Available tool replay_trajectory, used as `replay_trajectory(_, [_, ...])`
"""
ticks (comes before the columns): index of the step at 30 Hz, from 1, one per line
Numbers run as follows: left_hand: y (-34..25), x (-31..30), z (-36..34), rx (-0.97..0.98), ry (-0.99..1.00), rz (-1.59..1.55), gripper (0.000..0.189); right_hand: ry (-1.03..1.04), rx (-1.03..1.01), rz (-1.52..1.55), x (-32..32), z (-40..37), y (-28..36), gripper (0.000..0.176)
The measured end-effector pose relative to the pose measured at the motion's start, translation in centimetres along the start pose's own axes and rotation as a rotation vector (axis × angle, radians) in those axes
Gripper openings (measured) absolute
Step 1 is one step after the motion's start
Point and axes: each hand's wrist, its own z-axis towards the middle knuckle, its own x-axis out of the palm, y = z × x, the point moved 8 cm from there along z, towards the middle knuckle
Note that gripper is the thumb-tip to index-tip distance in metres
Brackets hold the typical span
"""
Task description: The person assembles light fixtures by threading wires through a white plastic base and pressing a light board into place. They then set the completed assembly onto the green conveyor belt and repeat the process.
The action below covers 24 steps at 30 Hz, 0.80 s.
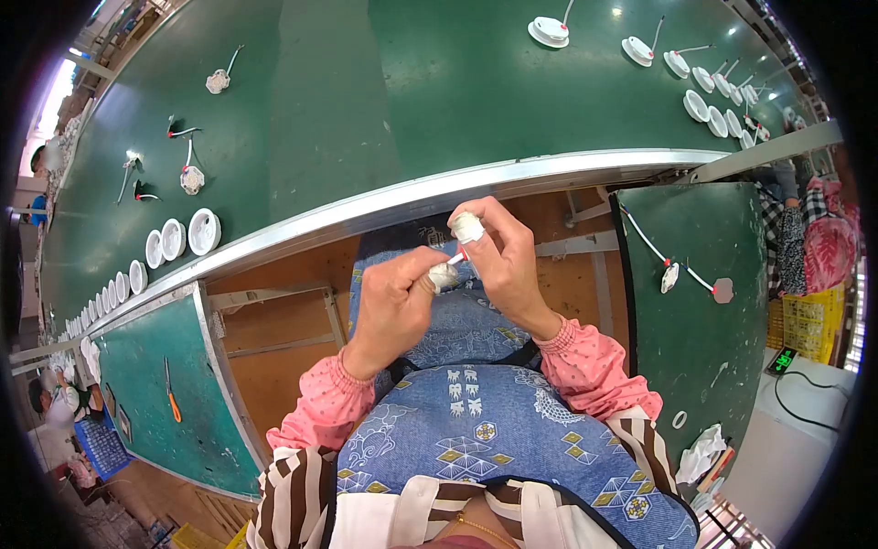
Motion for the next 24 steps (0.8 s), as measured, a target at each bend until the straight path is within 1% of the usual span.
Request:
replay_trajectory(2, [-0.4, 0.0, 0.0, -0.024, 0.004, 0.013, 0.011, 0.009, -0.013, 0.011, -0.2, 0.6, -0.2, 0.028])
replay_trajectory(4, [-0.3, -0.2, 1.1, 0.047, 0.022, 0.131, 0.013, 0.025, -0.026, 0.023, -1.5, 1.9, -0.5, 0.029])
replay_trajectory(5, [-0.5, -0.4, 2.0, 0.085, 0.025, 0.188, 0.013, 0.039, 0.013, 0.026, -2.2, 2.4, -0.1, 0.032])
replay_trajectory(6, [-1.3, -0.6, 3.3, 0.173, 0.031, 0.297, 0.018, 0.058, 0.057, 0.029, -2.6, 2.9, 1.4, 0.036])
replay_trajectory(7, [-2.7, -0.8, 5.1, 0.277, 0.027, 0.45, 0.019, 0.082, 0.107, 0.032, -3.1, 3.1, 2.1, 0.042])
replay_trajectory(8, [-3.4, -0.7, 7.6, 0.294, 0.036, 0.511, 0.017, 0.027, 0.079, 0.067, -4.9, 3.6, 1.7, 0.059])
replay_trajectory(9, [-3.7, -0.9, 10.5, 0.303, 0.031, 0.581, 0.015, -0.116, 0.047, -0.046, -7.2, 4.1, 1.5, 0.069])
replay_trajectory(10, [-4.0, -0.6, 13.7, 0.335, -0.007, 0.692, 0.013, -0.207, 0.044, -0.018, -8.5, 3.6, 1.8, 0.073])
replay_trajectory(11, [-3.3, 0.1, 17.1, 0.318, 0.021, 0.817, 0.013, -0.263, 0.089, -0.039, -9.7, 3.0, 1.2, 0.07])
replay_trajectory(12, [-2.2, 1.4, 20.8, 0.246, 0.12, 0.946, 0.013, -0.288, 0.142, -0.047, -9.9, 2.3, 0.9, 0.066])
replay_trajectory(13, [-1.5, 2.8, 23.7, 0.288, 0.181, 1.007, 0.011, -0.285, 0.176, 0.001, -9.5, 1.7, 0.3, 0.061])
replay_trajectory(14, [-0.1, 4.4, 26.4, 0.283, 0.278, 1.135, 0.01, -0.227, 0.169, -0.014, -9.5, 1.3, -0.5, 0.056])
replay_trajectory(15, [2.5, 6.0, 29.2, 0.293, 0.238, 1.154, 0.008, -0.231, 0.206, 0.005, -9.2, 1.0, -0.7, 0.055])
replay_trajectory(16, [1.9, 6.4, 29.3, 0.319, 0.375, 1.336, 0.01, -0.214, 0.203, 0.043, -9.4, 0.8, -1.0, 0.049])
replay_trajectory(17, [-0.4, 5.3, 29.0, 0.538, 0.149, 1.319, 0.01, -0.218, 0.198, 0.05, -9.5, 0.7, -1.0, 0.039])
replay_trajectory(19, [-4.3, 3.1, 25.3, 0.97, -0.269, 1.225, 0.012, -0.224, 0.161, 0.044, -10.1, 0.6, -1.1, 0.032])
replay_trajectory(20, [-4.2, 1.5, 24.2, 0.911, -0.237, 1.125, 0.014, -0.233, 0.175, 0.057, -10.1, 0.6, -1.2, 0.031])
replay_trajectory(21, [-4.7, -1.6, 22.9, 0.85, -0.206, 1.023, 0.017, -0.243, 0.19, 0.067, -10.2, 0.6, -1.1, 0.03])
replay_trajectory(23, [-1.2, -9.9, 21.4, 0.511, -0.309, 1.046, 0.02, -0.236, 0.216, 0.08, -10.0, 0.6, -1.4, 0.027])
replay_trajectory(24, [1.7, -15.0, 20.5, 0.356, -0.41, 1.1, 0.025, -0.219, 0.222, 0.085, -9.8, 0.7, -1.6, 0.026])
